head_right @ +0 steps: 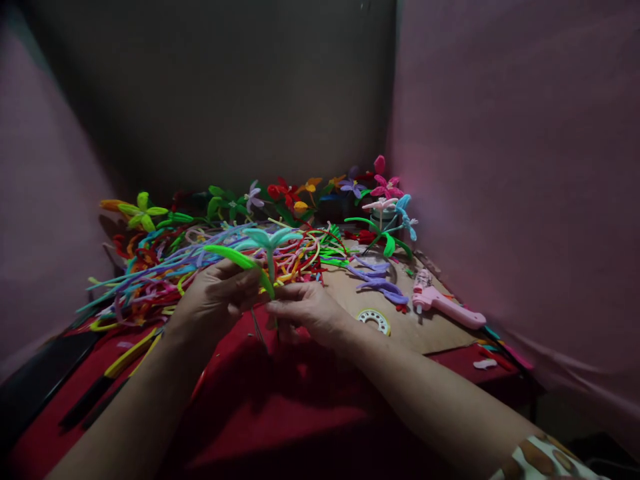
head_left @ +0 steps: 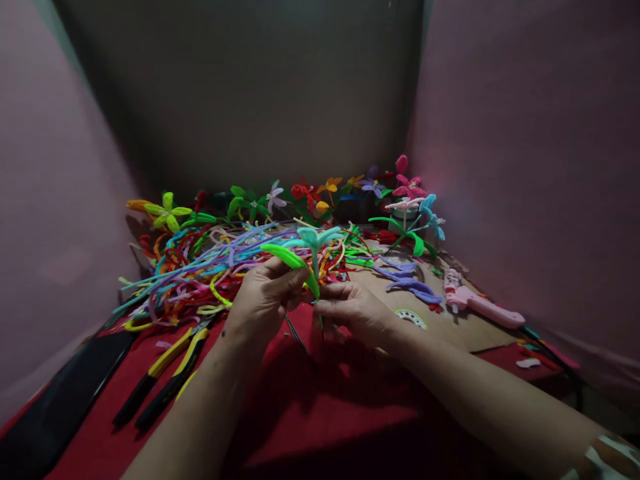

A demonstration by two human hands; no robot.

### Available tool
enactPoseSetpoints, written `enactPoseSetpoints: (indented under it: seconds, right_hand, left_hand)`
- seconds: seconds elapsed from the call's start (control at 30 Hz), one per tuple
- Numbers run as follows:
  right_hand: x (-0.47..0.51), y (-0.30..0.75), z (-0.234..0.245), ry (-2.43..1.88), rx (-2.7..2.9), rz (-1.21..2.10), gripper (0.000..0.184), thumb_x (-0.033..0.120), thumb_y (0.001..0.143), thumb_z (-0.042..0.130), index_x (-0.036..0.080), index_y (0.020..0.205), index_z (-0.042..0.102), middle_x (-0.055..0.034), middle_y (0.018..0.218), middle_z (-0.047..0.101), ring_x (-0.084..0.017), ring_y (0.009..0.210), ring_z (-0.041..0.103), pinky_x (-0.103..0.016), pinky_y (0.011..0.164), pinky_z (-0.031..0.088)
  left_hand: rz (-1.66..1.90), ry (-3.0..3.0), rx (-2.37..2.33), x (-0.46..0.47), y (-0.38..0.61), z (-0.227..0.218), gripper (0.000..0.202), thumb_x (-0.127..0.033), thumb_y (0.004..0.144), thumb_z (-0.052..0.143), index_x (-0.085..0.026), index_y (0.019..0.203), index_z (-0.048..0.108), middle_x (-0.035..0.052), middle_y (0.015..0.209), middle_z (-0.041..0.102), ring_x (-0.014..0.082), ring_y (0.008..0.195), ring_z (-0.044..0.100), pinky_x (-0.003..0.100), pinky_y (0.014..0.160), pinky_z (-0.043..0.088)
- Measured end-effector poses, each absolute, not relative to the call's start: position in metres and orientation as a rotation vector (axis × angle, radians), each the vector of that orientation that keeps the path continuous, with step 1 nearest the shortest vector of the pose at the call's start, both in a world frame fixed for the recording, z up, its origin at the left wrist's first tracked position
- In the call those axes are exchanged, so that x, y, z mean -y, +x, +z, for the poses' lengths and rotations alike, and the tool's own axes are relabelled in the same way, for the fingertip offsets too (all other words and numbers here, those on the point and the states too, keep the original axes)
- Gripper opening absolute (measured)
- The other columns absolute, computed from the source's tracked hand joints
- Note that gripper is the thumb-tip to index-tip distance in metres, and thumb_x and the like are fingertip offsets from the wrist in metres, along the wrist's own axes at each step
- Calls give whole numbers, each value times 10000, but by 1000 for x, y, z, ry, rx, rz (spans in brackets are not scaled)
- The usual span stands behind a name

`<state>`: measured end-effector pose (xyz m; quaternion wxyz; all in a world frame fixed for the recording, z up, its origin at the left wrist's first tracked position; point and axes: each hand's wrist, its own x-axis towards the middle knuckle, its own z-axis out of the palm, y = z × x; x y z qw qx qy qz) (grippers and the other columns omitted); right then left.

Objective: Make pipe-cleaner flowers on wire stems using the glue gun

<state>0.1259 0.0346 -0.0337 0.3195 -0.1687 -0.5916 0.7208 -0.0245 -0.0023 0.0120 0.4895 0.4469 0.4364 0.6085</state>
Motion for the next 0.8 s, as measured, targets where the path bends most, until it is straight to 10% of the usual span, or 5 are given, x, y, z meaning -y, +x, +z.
enactPoseSetpoints:
  seconds: [0.37, 0.8]
  right_hand:
    - [-33, 124, -32, -586, 1527, 1887, 301, 401, 700, 643, 115, 612, 609, 31, 370, 518, -55, 282, 405, -162, 299, 289]
    - [-37, 123, -38, -505, 1478, 1978, 315, 432, 706, 646, 120, 685, 613, 34, 384, 535, -60, 272, 413, -161, 282, 294]
  left_hand:
    - [1601, 2036, -1306, 19, -23, 4, 91, -205, 688, 672, -236, 749, 732, 33, 803, 690, 195, 817, 587, 322, 786, 450]
    - [1548, 3067, -1168, 24, -36, -1, 348, -131, 789, 574, -223, 1123, 611, 91, 980, 690, 225, 945, 563, 375, 834, 442]
